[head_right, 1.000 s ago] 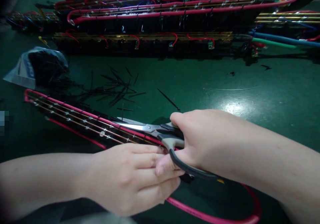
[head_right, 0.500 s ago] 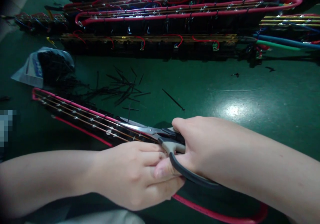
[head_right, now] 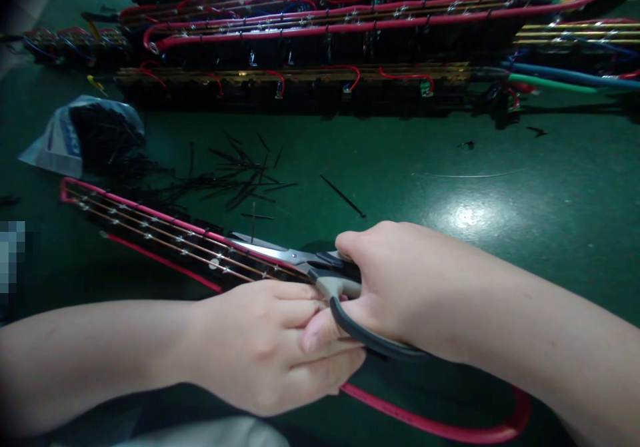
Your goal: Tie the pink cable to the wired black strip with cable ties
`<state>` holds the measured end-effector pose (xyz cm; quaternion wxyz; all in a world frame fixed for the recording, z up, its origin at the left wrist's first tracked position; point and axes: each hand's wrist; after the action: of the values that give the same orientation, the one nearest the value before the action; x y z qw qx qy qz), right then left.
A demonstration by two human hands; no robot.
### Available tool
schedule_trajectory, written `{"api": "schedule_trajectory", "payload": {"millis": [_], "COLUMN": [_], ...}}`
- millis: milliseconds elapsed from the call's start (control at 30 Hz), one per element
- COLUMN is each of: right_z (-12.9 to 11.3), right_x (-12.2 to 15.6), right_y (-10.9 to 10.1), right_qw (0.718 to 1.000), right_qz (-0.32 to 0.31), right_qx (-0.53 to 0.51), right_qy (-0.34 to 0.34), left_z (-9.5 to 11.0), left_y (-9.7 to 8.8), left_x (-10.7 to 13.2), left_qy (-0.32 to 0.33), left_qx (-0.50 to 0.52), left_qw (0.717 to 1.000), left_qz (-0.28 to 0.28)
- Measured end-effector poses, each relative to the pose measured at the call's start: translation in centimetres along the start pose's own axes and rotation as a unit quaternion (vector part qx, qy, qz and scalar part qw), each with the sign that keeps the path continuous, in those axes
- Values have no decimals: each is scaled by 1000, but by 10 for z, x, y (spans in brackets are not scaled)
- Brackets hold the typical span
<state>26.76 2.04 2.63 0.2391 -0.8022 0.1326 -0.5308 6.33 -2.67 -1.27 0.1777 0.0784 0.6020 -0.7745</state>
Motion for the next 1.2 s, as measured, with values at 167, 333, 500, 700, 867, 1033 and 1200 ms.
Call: {"api": "schedule_trajectory", "payload": {"millis": [167, 333, 500, 700, 867, 1033, 1200], "right_z": [-1, -1, -2, 3, 11, 33, 67], "right_x": [2, 1, 1, -2, -5, -5, -20], "right_y": [-1, -1, -3, -7, -7, -17, -27], "right_qw": [1000, 1000, 1000, 997, 995, 948, 921], "right_qz": [-12, -10, -12, -10, 50, 309, 390], "right_qx": [-1, -1, -20, -64, -51, -53, 12], "right_qy": [24, 9, 13, -33, -65, -58, 9], "left_z": [-2, -2, -2, -2, -1, -1, -2], "left_y": [-3, -3, -3, -4, -6, -6, -7], "left_x": [0, -1, 0, 1, -1, -1, 0], "left_qy": [5, 12, 22, 16, 15, 8, 16], "left_qx": [-16, -15, -12, -29, -33, -28, -31], "left_qw": [1000, 1000, 1000, 999, 999, 999, 999], "left_qz": [-3, -2, -18, -26, -28, -19, -22]}}
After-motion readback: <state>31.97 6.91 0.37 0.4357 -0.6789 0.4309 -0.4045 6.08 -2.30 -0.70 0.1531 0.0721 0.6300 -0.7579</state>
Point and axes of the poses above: each hand's wrist, its own x-axis away from the middle knuckle, its own y-axis out of the palm, z = x × y, and after that the axes turned 11 degrees about -z, right-handed
